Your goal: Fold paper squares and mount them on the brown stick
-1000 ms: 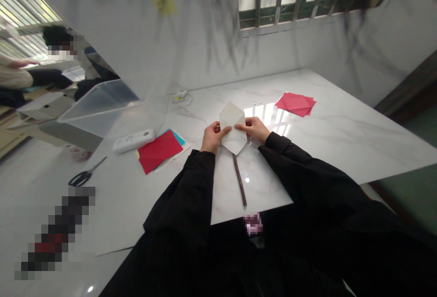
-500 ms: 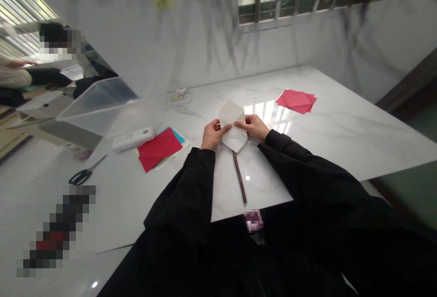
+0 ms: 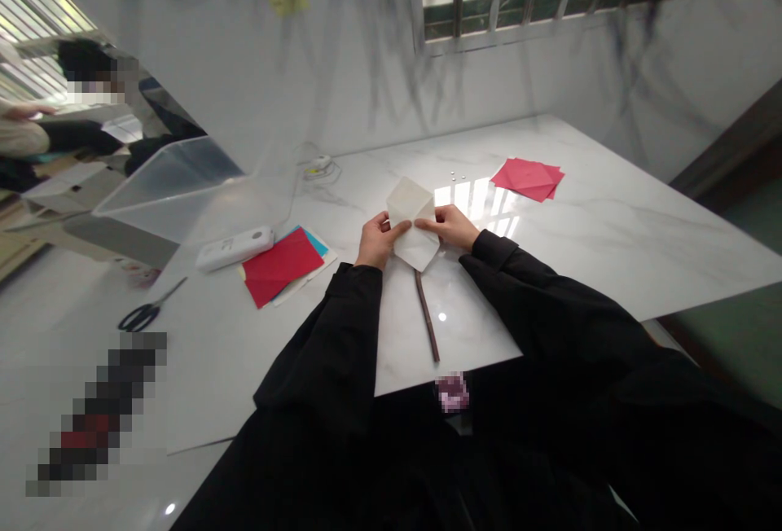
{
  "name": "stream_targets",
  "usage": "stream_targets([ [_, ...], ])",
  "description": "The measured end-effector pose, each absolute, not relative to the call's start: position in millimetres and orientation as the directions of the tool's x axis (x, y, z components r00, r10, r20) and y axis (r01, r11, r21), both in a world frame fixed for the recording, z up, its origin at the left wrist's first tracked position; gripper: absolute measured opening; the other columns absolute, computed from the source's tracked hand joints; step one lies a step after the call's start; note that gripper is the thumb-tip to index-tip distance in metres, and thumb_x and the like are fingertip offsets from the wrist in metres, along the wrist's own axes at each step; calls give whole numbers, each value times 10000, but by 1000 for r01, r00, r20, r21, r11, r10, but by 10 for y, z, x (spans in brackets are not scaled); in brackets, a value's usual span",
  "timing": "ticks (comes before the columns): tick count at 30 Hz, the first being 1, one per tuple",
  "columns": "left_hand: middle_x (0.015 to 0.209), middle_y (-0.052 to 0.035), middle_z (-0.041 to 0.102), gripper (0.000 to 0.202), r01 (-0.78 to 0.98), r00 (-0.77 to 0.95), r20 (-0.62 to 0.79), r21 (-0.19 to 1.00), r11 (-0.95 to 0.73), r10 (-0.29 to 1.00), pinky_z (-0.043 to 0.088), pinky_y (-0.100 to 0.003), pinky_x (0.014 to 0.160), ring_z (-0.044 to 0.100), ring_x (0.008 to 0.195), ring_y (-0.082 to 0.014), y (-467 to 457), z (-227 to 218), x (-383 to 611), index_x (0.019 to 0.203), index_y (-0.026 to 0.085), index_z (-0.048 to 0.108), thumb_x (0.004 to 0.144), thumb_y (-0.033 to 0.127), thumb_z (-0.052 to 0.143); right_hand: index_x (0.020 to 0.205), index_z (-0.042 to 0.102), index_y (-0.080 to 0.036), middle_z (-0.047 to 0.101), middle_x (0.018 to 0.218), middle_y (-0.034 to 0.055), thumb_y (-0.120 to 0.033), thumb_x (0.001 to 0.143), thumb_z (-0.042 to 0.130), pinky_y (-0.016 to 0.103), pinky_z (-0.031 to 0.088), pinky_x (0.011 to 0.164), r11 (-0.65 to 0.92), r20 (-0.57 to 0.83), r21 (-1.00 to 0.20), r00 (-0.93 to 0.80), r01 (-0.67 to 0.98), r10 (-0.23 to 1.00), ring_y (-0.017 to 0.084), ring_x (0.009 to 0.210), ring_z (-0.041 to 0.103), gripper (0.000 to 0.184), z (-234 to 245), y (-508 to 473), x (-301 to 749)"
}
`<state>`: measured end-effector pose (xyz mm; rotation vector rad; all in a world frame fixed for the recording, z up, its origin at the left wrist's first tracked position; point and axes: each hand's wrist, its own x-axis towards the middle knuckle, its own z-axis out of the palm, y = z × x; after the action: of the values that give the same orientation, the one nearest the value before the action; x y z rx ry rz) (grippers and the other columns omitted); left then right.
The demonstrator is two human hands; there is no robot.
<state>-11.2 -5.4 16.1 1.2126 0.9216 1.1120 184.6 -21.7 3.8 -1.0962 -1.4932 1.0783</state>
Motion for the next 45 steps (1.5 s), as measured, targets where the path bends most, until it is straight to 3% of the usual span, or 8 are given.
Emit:
stream_targets([
  [13, 993, -119, 799, 675, -169, 329, 38, 985, 19, 944, 607, -418, 853, 747, 974, -315, -18, 150, -130, 1068, 130, 729, 516, 422, 983, 849, 784, -103, 771, 834, 86, -500, 756, 814, 250, 484, 612, 141, 127, -986, -159, 85, 979, 170, 713, 653, 409, 16, -197, 1864],
  [19, 936, -110, 796, 695, -152, 347, 24, 988, 31, 938, 607, -410, 830, 750, 945, -315, -23, 148, -133, 1089, 133, 730, 512, 419, 991, 848, 789, -104, 777, 845, 85, -436, 761, 819, 253, 508, 626, 144, 128, -984, -140, 108, 982, 178, 727, 665, 344, 52, -211, 1856],
  [25, 923, -80, 782, 714, -128, 316, -12, 990, 55, 949, 585, -325, 714, 738, 811, -237, -63, 223, -114, 1132, 174, 684, 547, 461, 975, 870, 782, -105, 786, 864, 91, -404, 760, 820, 261, 526, 640, 120, 114, -991, -90, 62, 989, 186, 737, 683, 321, 55, -206, 1846],
  [30, 955, -35, 733, 622, -153, 240, -55, 984, 94, 969, 536, -240, 639, 668, 643, -112, -20, 267, -145, 1140, 218, 669, 646, 509, 910, 876, 754, -117, 771, 875, 97, -482, 744, 804, 272, 504, 612, 160, 161, -987, 115, 18, 980, 191, 732, 663, 391, -2, -119, 1924],
  [34, 1074, -51, 708, 624, -104, 259, -17, 994, 46, 966, 563, -258, 691, 687, 687, -112, -26, 248, -163, 1260, 257, 660, 685, 388, 865, 798, 705, -139, 678, 682, 45, -544, 739, 781, 262, 413, 516, 146, 146, -989, 236, 18, 961, 149, 591, 557, 416, -30, -78, 1981],
  [37, 1182, -75, 681, 803, -33, 311, 63, 998, -55, 948, 588, -297, 758, 683, 747, -123, -58, 232, -148, 1398, 297, 614, 636, 249, 863, 767, 678, -153, 616, 612, 19, -588, 719, 783, 265, 368, 487, 125, 123, -992, 247, 9, 961, 134, 541, 502, 449, -28, -84, 1981],
  [40, 1291, -114, 647, 978, -7, 360, 145, 988, -152, 922, 587, -318, 849, 674, 870, -152, -81, 236, -124, 1477, 299, 579, 557, 100, 843, 799, 679, -158, 634, 650, 25, -621, 700, 797, 271, 387, 504, 125, 117, -992, 242, -19, 963, 134, 552, 511, 488, -19, -91, 1974],
  [45, 1369, -132, 607, 981, 13, 368, 183, 979, -202, 911, 580, -311, 832, 676, 880, -159, -104, 276, -133, 1498, 295, 576, 570, 59, 791, 865, 691, -162, 652, 649, 38, -635, 726, 809, 295, 451, 536, 100, 73, -992, 282, -82, 957, 175, 588, 584, 507, -6, -73, 1986],
])
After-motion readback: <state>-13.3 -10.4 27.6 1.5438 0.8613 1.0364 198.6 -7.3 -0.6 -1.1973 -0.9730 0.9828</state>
